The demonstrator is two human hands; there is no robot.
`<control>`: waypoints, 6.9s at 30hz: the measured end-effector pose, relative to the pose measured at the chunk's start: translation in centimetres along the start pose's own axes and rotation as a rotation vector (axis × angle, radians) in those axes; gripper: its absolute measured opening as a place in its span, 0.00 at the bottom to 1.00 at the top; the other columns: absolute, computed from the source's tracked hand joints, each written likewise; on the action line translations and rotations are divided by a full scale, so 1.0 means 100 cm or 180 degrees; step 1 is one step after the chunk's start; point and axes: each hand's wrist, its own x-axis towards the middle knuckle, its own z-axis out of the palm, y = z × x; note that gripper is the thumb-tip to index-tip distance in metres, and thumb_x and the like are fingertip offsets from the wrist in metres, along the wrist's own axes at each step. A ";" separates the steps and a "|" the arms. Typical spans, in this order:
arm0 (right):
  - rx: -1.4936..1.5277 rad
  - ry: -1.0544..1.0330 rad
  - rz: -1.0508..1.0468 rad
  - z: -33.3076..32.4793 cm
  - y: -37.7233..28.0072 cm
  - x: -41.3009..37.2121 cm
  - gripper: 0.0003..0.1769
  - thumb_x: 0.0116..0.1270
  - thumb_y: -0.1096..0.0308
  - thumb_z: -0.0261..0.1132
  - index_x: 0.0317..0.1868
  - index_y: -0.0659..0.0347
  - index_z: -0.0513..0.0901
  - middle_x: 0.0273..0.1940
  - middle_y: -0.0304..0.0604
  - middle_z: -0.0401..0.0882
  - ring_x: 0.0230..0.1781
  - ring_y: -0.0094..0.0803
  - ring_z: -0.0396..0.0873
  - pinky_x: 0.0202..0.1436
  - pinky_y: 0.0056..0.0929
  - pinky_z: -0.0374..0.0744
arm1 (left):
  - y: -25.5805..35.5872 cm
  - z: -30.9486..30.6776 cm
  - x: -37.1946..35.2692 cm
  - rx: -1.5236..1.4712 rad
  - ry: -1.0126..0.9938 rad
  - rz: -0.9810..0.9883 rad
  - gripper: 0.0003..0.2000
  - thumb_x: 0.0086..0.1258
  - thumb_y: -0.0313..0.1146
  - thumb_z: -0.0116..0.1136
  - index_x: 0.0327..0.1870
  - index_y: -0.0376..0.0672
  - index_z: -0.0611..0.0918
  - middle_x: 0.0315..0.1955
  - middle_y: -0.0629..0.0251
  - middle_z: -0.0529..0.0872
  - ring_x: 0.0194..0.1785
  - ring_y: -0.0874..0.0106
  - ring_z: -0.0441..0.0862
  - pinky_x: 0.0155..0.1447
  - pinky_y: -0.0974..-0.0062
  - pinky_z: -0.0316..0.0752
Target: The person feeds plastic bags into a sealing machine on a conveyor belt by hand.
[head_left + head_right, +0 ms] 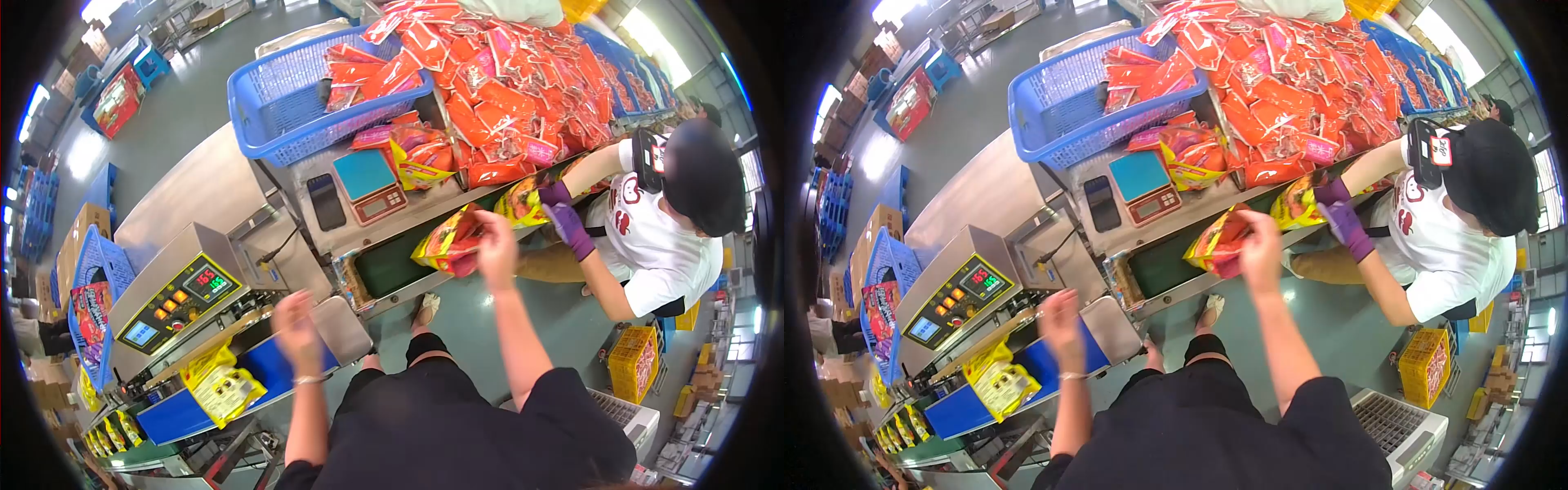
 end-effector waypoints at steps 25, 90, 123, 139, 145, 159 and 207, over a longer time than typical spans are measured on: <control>0.0830 -0.1623 0.0735 0.160 -0.049 -0.038 0.11 0.61 0.70 0.66 0.28 0.65 0.73 0.20 0.37 0.73 0.21 0.21 0.68 0.27 0.25 0.68 | -0.071 -0.057 -0.009 -0.1836 0.1144 -0.2058 0.06 0.57 0.25 0.66 0.33 0.33 0.83 0.29 0.67 0.84 0.29 0.79 0.77 0.37 0.81 0.70; 0.1477 -0.1399 -0.0286 0.133 -0.076 -0.025 0.07 0.63 0.71 0.63 0.41 0.59 0.81 0.38 0.45 0.79 0.41 0.38 0.79 0.46 0.33 0.76 | -0.115 -0.152 0.002 0.0859 0.1776 0.0298 0.06 0.69 0.26 0.53 0.43 0.35 0.77 0.36 0.62 0.80 0.37 0.73 0.77 0.44 0.77 0.75; 0.0594 -0.1419 0.0587 0.181 -0.022 -0.052 0.11 0.63 0.70 0.64 0.29 0.64 0.70 0.21 0.42 0.71 0.21 0.31 0.68 0.28 0.32 0.69 | -0.102 -0.037 0.000 -0.1480 0.1324 -0.2201 0.06 0.56 0.24 0.67 0.33 0.32 0.84 0.29 0.65 0.85 0.31 0.76 0.78 0.41 0.81 0.71; 0.1939 -0.3013 0.0938 0.278 -0.112 -0.118 0.09 0.58 0.68 0.68 0.35 0.64 0.80 0.32 0.42 0.81 0.32 0.27 0.79 0.37 0.28 0.77 | -0.171 -0.256 -0.006 0.0263 0.1453 -0.1326 0.09 0.67 0.30 0.60 0.42 0.34 0.81 0.36 0.61 0.85 0.38 0.73 0.79 0.45 0.79 0.74; 0.0842 -0.0384 -0.0120 0.067 -0.026 0.008 0.11 0.62 0.80 0.58 0.44 0.60 0.80 0.40 0.45 0.81 0.42 0.36 0.80 0.49 0.30 0.76 | -0.030 -0.070 0.001 -0.0387 0.1145 -0.0494 0.07 0.71 0.30 0.54 0.42 0.37 0.79 0.40 0.61 0.82 0.42 0.70 0.79 0.52 0.72 0.74; 0.2177 -0.1998 0.0033 -0.067 0.014 0.018 0.05 0.53 0.79 0.68 0.32 0.62 0.83 0.38 0.40 0.85 0.53 0.36 0.78 0.64 0.39 0.68 | 0.038 0.104 -0.009 -0.0469 -0.1922 0.0622 0.05 0.52 0.20 0.63 0.29 0.40 0.82 0.48 0.58 0.84 0.53 0.61 0.80 0.59 0.65 0.72; -0.0540 -0.2587 -0.0997 -0.041 0.047 0.033 0.12 0.52 0.74 0.57 0.37 0.57 0.85 0.36 0.46 0.83 0.41 0.42 0.81 0.44 0.37 0.78 | 0.001 0.234 -0.025 0.0796 -0.1987 0.0779 0.15 0.57 0.25 0.62 0.46 0.44 0.81 0.41 0.62 0.83 0.46 0.65 0.81 0.47 0.72 0.77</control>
